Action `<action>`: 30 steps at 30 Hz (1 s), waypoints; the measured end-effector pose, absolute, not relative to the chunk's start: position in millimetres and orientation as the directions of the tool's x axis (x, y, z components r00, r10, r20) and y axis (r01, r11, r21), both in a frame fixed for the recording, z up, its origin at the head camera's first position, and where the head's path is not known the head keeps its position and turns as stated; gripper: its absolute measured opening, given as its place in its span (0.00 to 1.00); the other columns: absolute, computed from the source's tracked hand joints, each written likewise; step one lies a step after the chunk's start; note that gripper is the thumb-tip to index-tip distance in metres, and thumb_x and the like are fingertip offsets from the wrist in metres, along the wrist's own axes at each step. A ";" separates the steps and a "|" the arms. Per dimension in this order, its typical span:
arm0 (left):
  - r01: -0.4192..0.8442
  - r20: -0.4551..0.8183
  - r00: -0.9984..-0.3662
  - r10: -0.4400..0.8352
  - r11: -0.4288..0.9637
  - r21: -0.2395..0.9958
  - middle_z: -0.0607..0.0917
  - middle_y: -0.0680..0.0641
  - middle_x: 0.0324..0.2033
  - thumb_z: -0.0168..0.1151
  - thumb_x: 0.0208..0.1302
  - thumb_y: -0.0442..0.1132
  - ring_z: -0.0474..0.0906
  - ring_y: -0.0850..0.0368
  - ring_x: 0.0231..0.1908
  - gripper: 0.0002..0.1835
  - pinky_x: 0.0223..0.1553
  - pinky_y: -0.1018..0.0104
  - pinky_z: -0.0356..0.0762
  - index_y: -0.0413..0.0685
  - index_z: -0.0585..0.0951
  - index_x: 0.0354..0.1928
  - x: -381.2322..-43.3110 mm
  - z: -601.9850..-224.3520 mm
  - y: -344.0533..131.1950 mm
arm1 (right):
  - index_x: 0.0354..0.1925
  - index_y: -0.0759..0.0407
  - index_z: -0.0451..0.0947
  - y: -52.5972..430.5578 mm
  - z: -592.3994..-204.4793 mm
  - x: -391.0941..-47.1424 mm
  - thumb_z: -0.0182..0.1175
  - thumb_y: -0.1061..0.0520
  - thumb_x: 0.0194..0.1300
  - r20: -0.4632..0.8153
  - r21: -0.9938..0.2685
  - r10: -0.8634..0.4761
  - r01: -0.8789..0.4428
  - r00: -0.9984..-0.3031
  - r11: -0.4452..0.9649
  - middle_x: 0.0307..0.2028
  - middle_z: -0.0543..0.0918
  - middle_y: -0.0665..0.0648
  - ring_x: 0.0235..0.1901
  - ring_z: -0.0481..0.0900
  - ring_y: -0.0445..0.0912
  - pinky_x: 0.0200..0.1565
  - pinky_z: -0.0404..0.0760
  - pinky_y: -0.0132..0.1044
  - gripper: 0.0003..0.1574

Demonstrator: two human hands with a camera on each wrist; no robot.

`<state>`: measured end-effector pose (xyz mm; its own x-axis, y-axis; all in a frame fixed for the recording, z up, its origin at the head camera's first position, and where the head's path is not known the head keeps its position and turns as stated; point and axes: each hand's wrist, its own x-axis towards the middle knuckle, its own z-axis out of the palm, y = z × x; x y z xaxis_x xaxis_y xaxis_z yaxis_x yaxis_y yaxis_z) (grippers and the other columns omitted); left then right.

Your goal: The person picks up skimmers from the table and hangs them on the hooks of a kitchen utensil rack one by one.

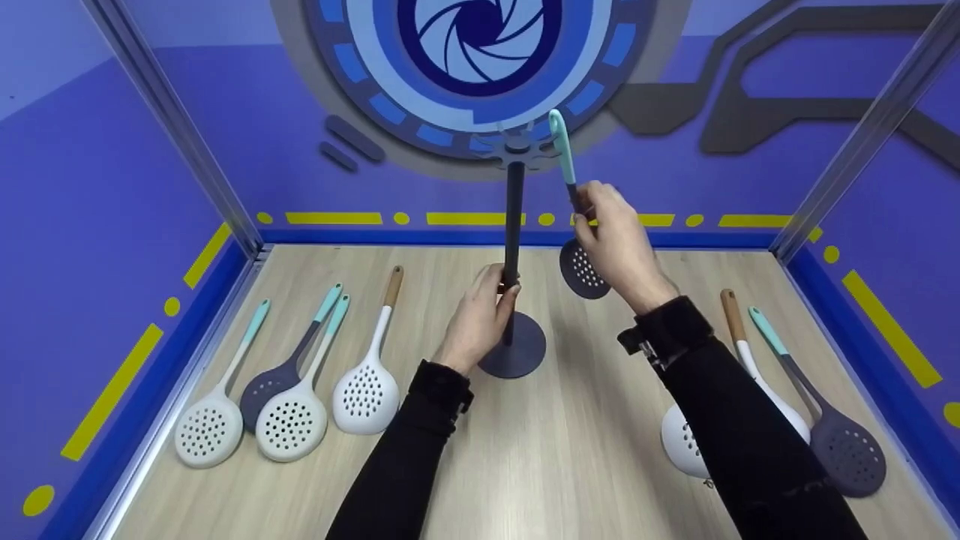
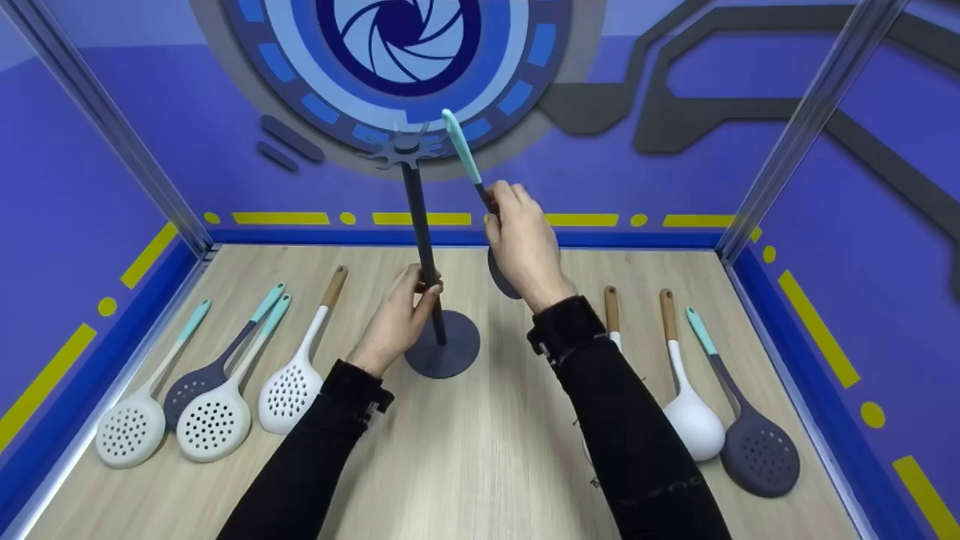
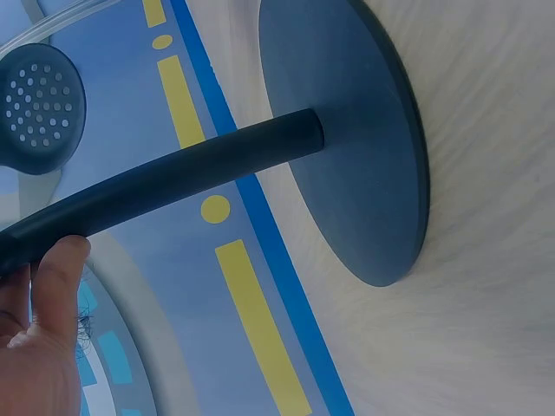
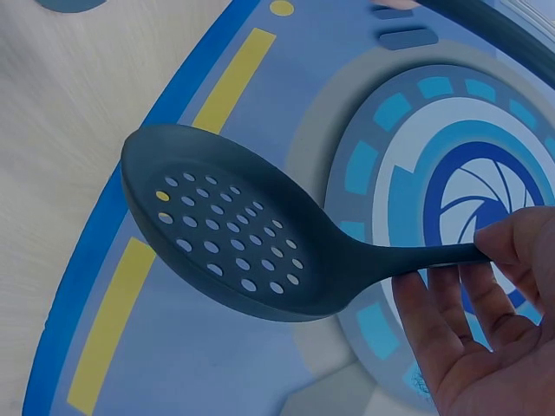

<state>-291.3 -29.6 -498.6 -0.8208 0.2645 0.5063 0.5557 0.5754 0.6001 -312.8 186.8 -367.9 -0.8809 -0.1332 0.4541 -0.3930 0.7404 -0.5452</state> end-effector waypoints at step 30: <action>0.558 0.516 -0.817 0.258 0.581 0.592 0.77 0.54 0.50 0.48 0.77 0.47 0.80 0.62 0.52 0.14 0.52 0.72 0.81 0.54 0.72 0.58 -290.7 -497.9 -29.8 | 0.57 0.48 0.75 188.1 -364.5 -319.1 0.55 0.60 0.72 0.509 -0.479 -0.155 -0.428 -0.847 0.766 0.47 0.79 0.54 0.47 0.81 0.46 0.47 0.86 0.39 0.17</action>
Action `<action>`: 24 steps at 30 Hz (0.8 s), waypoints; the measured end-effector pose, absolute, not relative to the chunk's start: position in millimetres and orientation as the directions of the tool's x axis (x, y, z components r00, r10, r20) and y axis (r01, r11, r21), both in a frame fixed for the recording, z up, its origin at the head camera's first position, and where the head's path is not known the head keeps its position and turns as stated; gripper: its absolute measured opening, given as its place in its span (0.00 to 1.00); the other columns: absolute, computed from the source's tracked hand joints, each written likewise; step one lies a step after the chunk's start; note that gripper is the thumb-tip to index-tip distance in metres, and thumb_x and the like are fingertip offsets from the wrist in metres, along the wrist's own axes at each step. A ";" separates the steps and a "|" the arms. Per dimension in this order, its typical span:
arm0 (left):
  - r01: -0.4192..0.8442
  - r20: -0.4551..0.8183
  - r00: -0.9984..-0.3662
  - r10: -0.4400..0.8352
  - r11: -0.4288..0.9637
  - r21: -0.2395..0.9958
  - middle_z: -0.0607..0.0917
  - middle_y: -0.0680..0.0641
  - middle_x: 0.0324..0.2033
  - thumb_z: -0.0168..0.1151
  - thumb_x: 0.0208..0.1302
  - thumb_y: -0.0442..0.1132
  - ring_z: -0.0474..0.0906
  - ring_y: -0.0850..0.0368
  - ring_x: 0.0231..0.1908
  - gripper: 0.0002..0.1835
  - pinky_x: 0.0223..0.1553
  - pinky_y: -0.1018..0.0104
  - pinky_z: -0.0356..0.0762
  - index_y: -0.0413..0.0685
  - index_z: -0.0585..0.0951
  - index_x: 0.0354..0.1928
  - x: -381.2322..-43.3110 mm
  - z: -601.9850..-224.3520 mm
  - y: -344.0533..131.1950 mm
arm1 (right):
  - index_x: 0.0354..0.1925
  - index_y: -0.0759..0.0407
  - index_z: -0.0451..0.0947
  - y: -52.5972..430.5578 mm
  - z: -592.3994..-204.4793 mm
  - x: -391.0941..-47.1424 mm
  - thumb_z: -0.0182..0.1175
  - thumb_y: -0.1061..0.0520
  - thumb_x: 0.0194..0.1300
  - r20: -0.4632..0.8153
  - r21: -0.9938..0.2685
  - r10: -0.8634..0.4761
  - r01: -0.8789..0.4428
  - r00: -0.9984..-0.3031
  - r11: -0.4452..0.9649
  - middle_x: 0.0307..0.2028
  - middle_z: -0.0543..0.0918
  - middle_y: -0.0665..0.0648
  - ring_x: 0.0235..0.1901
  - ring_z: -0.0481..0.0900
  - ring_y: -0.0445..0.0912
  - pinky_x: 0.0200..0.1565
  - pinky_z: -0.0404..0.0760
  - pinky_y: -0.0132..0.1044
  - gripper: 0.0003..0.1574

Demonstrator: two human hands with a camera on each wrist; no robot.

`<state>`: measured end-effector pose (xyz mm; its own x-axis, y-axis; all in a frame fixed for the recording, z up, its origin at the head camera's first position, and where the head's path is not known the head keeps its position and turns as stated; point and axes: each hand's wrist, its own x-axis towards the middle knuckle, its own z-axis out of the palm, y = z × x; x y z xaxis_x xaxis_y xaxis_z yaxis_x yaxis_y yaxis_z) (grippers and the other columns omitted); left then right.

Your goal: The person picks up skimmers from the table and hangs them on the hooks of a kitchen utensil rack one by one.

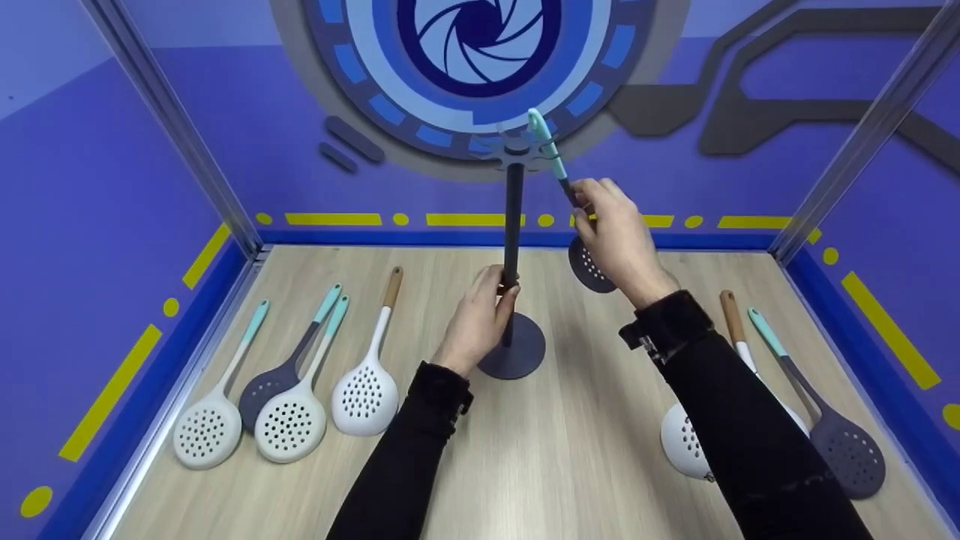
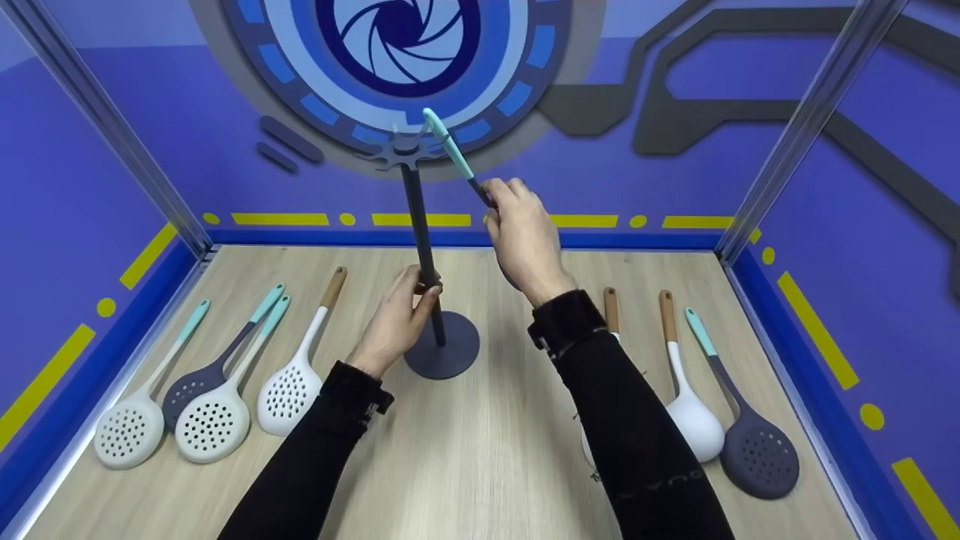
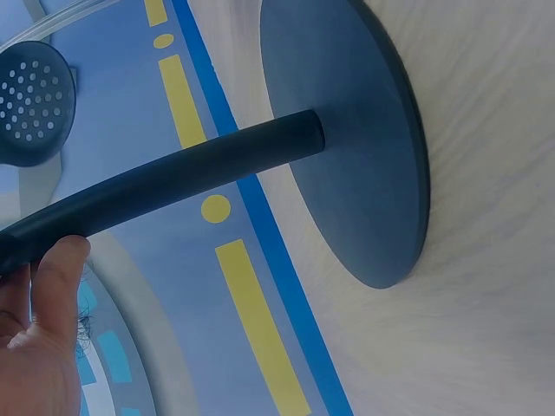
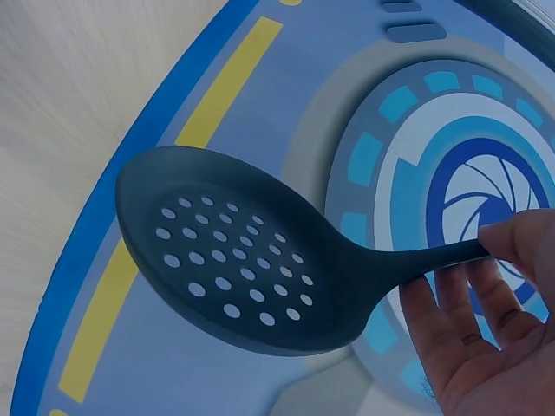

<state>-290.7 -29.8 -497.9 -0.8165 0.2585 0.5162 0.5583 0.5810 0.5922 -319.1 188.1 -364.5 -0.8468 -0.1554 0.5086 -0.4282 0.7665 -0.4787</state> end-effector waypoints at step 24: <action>0.538 0.496 -0.831 0.252 0.592 0.600 0.78 0.54 0.51 0.49 0.77 0.47 0.80 0.62 0.52 0.14 0.52 0.70 0.81 0.54 0.72 0.59 -290.0 -497.8 -30.1 | 0.55 0.50 0.75 181.2 -375.1 -319.1 0.50 0.63 0.74 0.541 -0.401 -0.219 -0.478 -0.812 0.781 0.45 0.78 0.55 0.46 0.77 0.51 0.49 0.80 0.47 0.16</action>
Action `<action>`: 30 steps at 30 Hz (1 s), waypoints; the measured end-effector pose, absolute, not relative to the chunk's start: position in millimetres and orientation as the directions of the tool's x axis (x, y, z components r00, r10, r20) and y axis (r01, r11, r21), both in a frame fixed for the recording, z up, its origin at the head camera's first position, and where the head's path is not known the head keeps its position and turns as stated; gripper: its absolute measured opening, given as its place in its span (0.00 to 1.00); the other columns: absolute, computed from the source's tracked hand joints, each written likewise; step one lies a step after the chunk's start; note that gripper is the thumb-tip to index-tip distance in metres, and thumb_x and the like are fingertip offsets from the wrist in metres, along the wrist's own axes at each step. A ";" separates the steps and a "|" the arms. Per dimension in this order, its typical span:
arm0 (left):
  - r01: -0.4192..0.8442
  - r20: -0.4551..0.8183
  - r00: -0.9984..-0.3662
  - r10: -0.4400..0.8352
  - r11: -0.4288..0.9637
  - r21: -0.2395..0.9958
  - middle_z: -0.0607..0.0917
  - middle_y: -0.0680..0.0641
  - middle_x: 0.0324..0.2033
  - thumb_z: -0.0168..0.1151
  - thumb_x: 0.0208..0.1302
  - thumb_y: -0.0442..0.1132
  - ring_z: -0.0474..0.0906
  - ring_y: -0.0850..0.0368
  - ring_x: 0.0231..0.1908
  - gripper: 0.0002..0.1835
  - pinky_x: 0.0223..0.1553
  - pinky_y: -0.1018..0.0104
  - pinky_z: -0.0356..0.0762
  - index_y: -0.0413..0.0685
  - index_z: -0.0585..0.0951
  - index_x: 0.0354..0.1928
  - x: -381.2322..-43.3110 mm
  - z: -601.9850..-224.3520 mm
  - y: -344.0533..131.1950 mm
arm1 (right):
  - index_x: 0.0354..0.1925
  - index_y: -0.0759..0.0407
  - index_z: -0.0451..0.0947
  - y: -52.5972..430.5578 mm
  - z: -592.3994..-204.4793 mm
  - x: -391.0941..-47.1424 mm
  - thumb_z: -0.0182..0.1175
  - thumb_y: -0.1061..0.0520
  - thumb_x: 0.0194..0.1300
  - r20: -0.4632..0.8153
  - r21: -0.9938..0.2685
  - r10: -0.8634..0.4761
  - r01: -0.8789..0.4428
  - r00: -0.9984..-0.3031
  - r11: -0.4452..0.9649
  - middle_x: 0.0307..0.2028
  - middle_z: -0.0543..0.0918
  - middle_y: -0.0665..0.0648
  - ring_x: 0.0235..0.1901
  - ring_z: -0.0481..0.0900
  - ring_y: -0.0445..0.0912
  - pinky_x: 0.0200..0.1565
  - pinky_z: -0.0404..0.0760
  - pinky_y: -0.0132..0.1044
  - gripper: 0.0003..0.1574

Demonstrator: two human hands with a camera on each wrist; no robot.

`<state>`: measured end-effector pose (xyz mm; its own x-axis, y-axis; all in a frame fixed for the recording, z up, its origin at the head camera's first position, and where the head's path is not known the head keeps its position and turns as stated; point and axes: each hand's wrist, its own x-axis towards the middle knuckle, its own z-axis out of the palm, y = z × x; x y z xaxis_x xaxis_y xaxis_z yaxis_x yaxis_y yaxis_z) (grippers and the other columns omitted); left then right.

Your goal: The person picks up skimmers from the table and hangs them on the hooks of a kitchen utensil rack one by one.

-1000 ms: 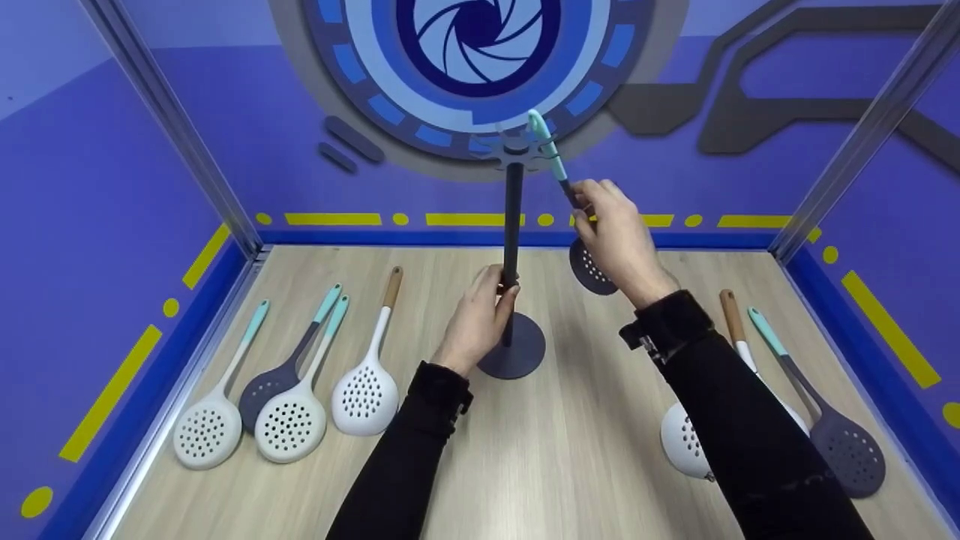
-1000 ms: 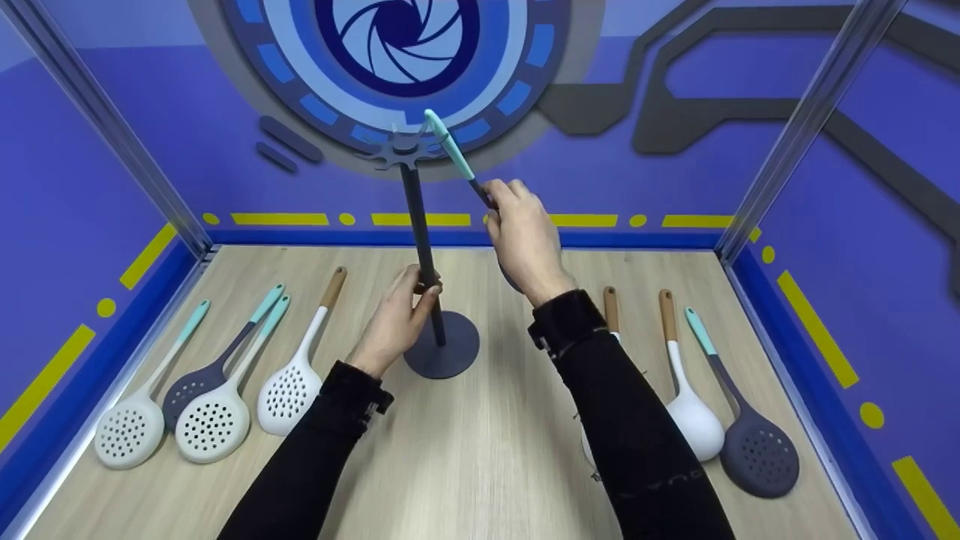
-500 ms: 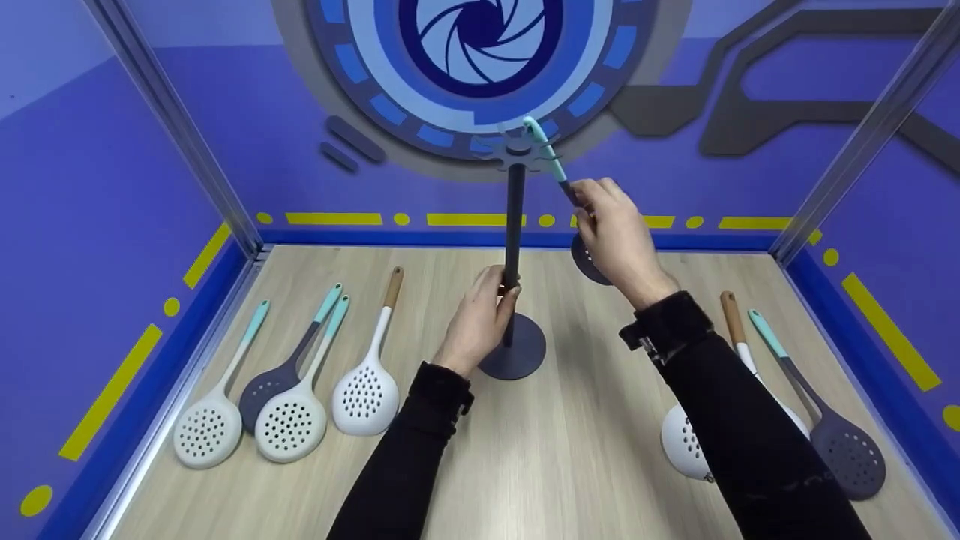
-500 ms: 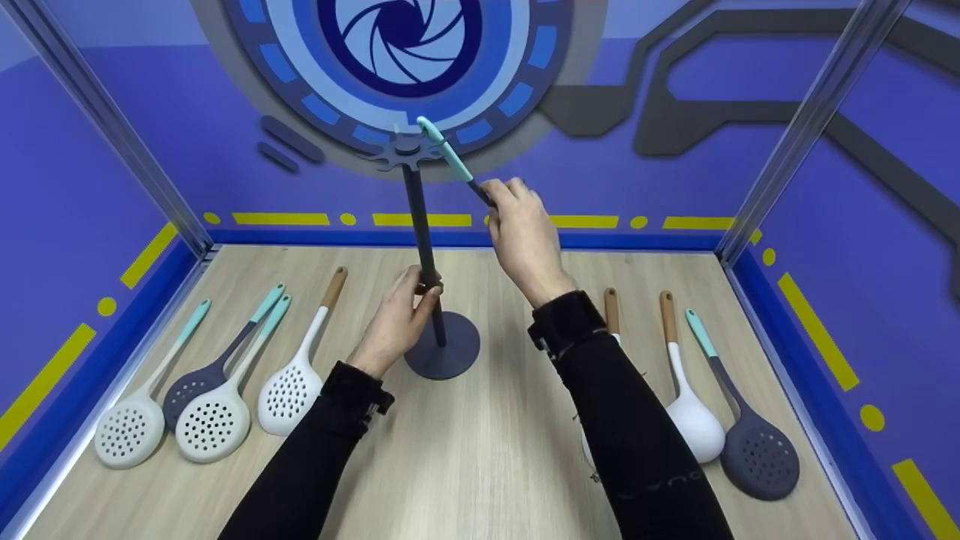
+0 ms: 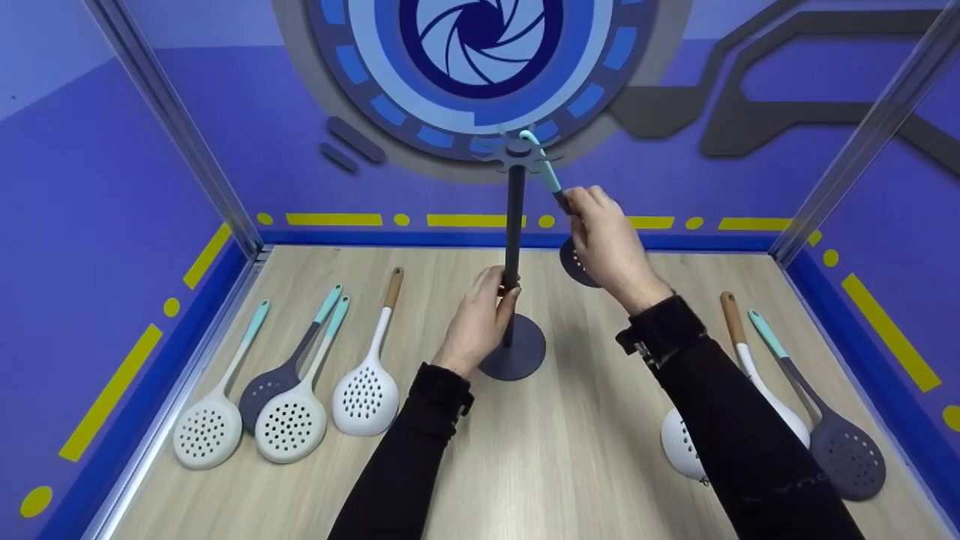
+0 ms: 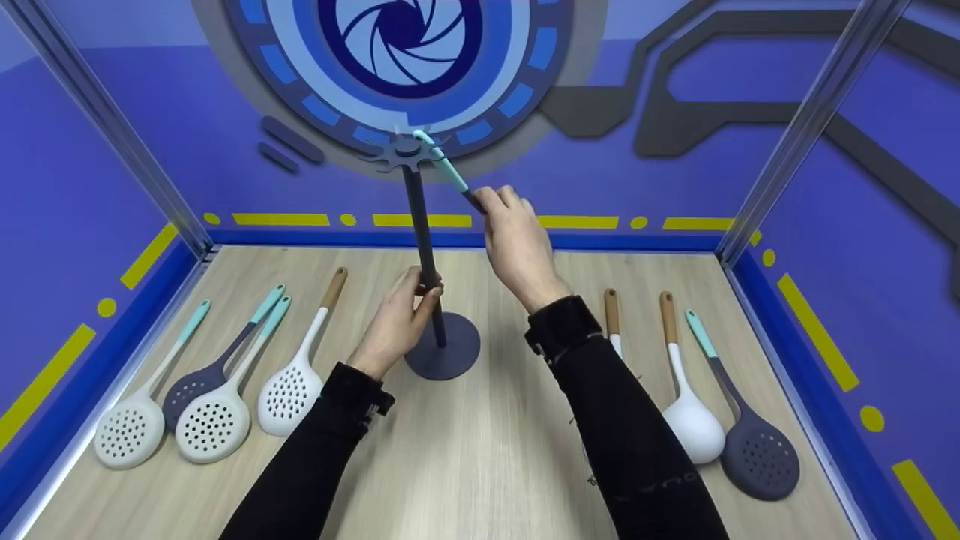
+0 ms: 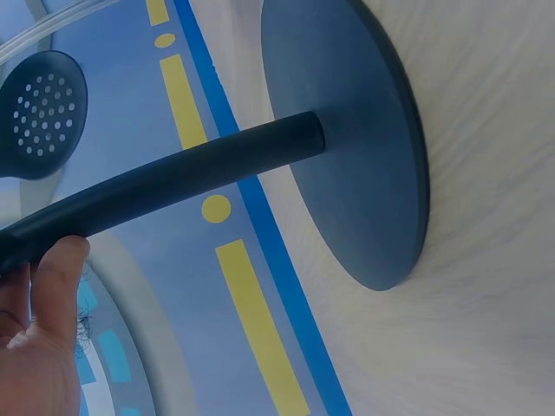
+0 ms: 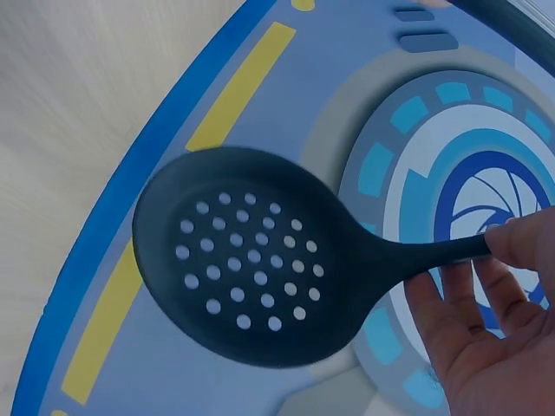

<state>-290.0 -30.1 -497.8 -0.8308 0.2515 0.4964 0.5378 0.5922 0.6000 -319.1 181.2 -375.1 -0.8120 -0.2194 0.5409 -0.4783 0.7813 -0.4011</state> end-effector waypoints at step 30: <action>0.454 0.424 -0.886 0.185 0.528 0.718 0.80 0.59 0.45 0.58 0.71 0.54 0.80 0.65 0.49 0.12 0.47 0.68 0.84 0.61 0.75 0.50 -290.2 -490.0 -28.9 | 0.57 0.51 0.72 173.7 -384.2 -316.0 0.50 0.58 0.75 0.530 -0.365 -0.256 -0.489 -0.809 0.792 0.43 0.77 0.53 0.43 0.77 0.51 0.45 0.80 0.48 0.15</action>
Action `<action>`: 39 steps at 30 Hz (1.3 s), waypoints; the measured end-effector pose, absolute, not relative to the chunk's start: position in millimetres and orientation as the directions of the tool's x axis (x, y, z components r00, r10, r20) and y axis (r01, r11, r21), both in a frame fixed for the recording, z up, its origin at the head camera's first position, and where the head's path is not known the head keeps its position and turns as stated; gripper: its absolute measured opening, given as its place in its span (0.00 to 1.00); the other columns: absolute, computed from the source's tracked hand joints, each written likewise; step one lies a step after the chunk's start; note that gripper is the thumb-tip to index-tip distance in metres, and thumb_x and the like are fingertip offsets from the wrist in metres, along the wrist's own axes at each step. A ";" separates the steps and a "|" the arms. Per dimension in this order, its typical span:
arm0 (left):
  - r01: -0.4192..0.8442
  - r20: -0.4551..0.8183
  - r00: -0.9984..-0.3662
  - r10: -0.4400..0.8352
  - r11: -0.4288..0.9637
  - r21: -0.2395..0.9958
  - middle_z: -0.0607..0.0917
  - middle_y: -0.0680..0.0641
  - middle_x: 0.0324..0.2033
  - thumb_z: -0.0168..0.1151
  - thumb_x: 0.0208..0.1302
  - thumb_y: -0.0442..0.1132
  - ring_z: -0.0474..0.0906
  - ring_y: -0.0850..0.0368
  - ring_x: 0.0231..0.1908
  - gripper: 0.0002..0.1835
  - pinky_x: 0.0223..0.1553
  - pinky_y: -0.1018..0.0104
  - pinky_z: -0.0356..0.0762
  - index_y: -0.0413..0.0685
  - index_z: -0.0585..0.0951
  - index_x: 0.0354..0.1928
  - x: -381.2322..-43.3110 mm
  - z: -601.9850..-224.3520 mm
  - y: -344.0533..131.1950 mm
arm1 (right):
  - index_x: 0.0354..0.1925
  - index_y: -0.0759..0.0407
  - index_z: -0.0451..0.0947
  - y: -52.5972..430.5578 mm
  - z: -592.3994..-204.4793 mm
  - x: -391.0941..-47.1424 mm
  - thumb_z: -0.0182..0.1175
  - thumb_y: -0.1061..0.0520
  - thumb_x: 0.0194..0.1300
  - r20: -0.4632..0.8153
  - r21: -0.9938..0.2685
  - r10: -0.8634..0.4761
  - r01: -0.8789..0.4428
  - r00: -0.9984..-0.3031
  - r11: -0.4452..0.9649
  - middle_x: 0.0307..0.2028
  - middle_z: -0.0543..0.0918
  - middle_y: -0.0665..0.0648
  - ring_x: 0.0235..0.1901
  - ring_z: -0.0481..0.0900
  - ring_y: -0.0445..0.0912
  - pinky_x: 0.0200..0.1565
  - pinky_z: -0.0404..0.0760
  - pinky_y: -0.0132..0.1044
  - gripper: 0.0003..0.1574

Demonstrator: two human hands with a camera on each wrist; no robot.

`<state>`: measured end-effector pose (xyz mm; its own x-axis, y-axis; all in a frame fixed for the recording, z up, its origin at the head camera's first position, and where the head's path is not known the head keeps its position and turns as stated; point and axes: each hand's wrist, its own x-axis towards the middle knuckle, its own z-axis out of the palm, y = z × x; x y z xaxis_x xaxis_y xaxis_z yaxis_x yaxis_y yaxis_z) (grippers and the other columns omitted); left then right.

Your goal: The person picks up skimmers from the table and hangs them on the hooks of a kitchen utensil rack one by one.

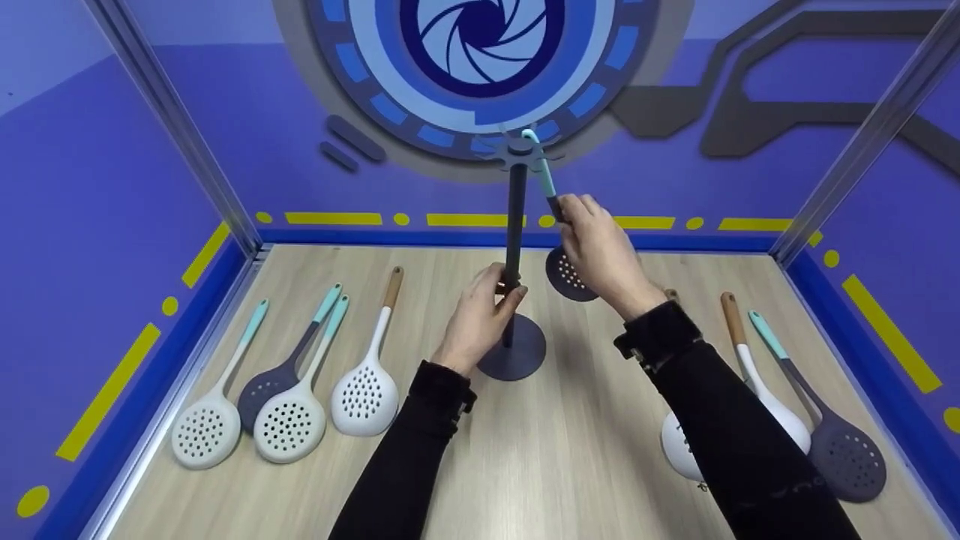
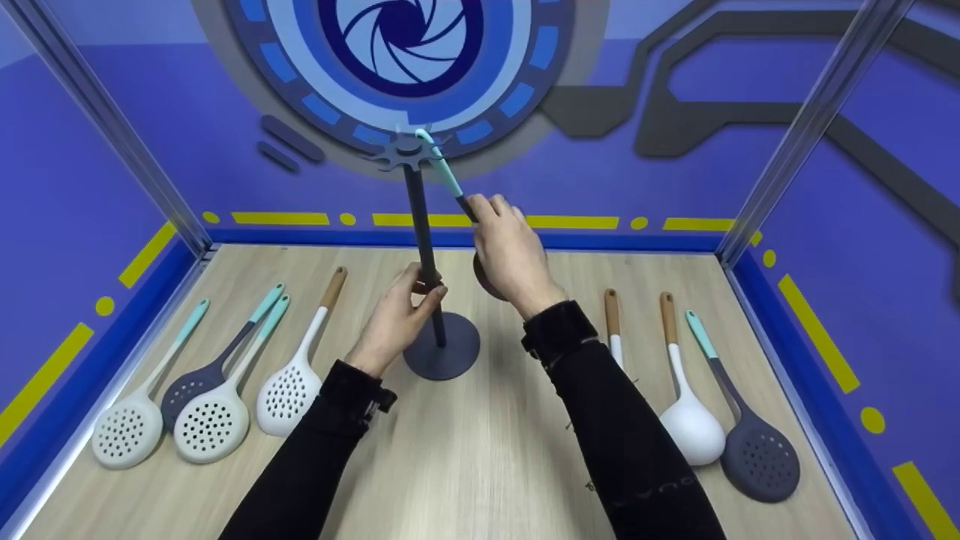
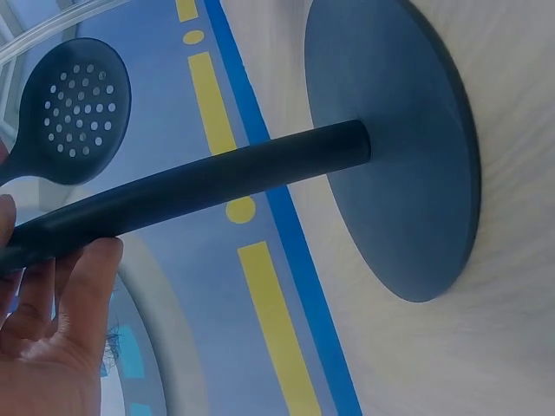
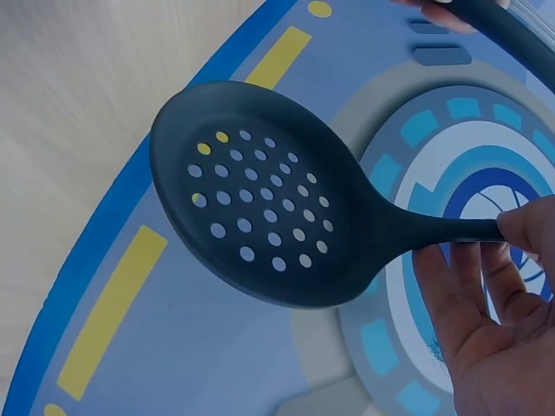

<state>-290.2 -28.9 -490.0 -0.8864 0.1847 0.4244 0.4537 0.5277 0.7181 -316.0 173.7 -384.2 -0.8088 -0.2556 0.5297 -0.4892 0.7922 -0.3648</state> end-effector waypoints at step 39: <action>0.514 0.470 -0.853 0.226 0.517 0.684 0.81 0.60 0.49 0.60 0.71 0.47 0.80 0.65 0.50 0.16 0.49 0.68 0.83 0.58 0.77 0.58 -291.8 -495.1 -29.8 | 0.54 0.49 0.71 161.9 -394.2 -313.8 0.55 0.54 0.74 0.407 -0.554 -0.304 -0.497 -0.862 0.667 0.47 0.78 0.49 0.48 0.81 0.44 0.47 0.86 0.39 0.12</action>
